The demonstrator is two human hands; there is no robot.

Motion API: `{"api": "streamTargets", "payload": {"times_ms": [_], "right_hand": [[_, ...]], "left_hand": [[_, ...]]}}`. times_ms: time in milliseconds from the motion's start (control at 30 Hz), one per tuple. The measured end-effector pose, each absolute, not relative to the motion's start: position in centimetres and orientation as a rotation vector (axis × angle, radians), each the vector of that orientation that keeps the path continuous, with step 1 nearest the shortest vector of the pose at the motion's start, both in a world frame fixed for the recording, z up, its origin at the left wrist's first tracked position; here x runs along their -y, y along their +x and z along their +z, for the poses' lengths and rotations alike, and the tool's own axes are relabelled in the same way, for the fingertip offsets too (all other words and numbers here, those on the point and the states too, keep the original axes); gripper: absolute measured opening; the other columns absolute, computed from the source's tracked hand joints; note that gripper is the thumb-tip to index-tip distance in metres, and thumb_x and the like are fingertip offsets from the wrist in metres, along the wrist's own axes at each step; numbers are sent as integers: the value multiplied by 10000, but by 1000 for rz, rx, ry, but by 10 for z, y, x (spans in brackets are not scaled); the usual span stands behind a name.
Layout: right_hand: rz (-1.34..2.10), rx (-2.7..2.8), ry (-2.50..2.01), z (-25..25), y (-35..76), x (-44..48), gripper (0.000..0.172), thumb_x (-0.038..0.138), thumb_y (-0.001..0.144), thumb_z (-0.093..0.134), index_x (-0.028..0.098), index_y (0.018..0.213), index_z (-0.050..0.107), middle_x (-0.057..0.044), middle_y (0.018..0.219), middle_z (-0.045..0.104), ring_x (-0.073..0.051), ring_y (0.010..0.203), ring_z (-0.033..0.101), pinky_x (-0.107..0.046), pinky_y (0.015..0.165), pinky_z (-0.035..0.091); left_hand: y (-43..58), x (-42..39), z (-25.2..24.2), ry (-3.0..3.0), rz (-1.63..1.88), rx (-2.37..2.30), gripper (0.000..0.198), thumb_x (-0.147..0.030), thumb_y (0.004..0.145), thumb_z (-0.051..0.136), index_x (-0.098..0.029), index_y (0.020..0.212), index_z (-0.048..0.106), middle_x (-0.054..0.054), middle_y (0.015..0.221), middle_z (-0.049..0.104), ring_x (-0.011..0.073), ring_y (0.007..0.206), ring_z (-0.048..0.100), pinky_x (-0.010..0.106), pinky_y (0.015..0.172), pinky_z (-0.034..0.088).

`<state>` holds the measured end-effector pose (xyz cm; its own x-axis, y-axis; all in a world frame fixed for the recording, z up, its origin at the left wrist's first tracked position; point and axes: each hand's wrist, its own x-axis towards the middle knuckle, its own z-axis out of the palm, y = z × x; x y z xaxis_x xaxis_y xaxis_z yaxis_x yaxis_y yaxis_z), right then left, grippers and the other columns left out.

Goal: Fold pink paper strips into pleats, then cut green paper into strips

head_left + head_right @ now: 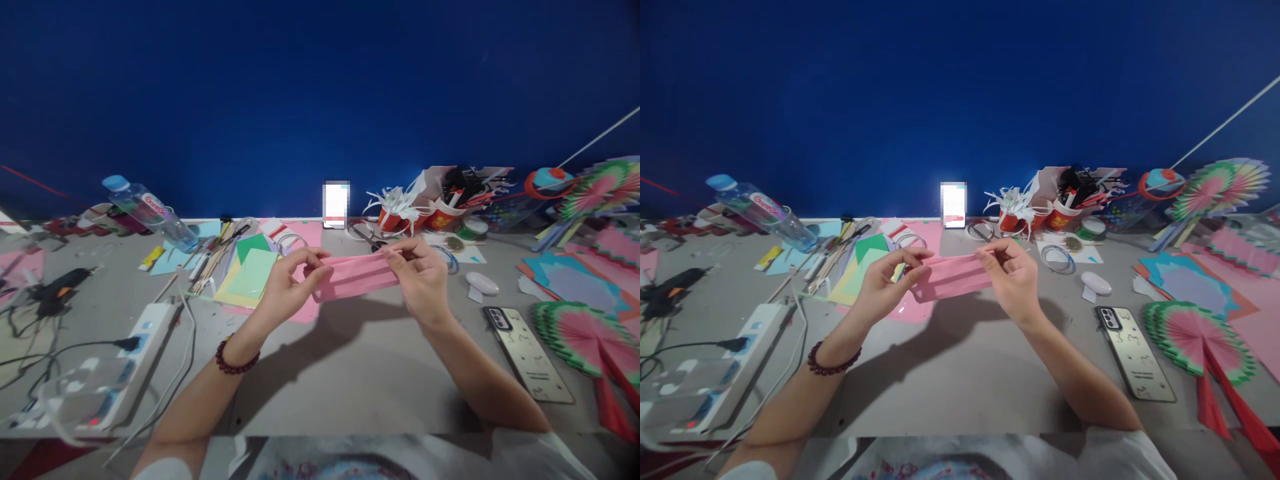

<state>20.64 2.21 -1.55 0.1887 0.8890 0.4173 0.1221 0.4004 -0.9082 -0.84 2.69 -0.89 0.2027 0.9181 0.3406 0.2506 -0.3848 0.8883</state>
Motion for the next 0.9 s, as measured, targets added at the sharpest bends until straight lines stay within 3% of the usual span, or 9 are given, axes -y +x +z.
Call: {"api": "streamTargets", "payload": {"times_ms": [167,333,700,833,900], "right_hand": [[651,1355,-1038,-12,206,-19,138,361,827,680,228,806,648,-28,772,708,-164,710,666,-283,628,531],[589,1394,-1047,-10,206,-17,146,352,833,671,212,798,650,-31,770,713,-154,694,667,-267,607,534],[527,1394,-1052,-7,205,-15,101,303,827,675,210,788,663,-25,751,709,-140,654,653,-255,569,523],[508,1397,-1050,-7,205,-14,81,280,818,680,212,777,665,-20,734,703,-139,657,652,-250,570,515],[530,1399,-1065,-7,205,-14,84,281,809,685,211,767,665,-24,733,703,-142,655,650,-253,565,510]], "left_hand": [[-9,-29,-10,1762,1187,-1072,212,-266,830,640,-180,660,546,46,824,673,154,799,610,272,671,461],[-7,-29,-13,1651,1275,-1066,259,-270,790,688,-172,619,520,21,719,634,101,614,517,241,560,420],[-6,-29,-13,1492,1352,-992,257,-238,724,761,-166,621,537,6,688,611,88,598,511,232,534,402],[-8,-29,-13,1551,1319,-1028,136,-253,753,742,-185,826,650,-2,711,614,108,645,544,246,574,440],[-10,-30,-14,1685,1249,-1048,198,-261,807,691,-213,999,680,1,737,621,118,684,553,254,601,449]]}}
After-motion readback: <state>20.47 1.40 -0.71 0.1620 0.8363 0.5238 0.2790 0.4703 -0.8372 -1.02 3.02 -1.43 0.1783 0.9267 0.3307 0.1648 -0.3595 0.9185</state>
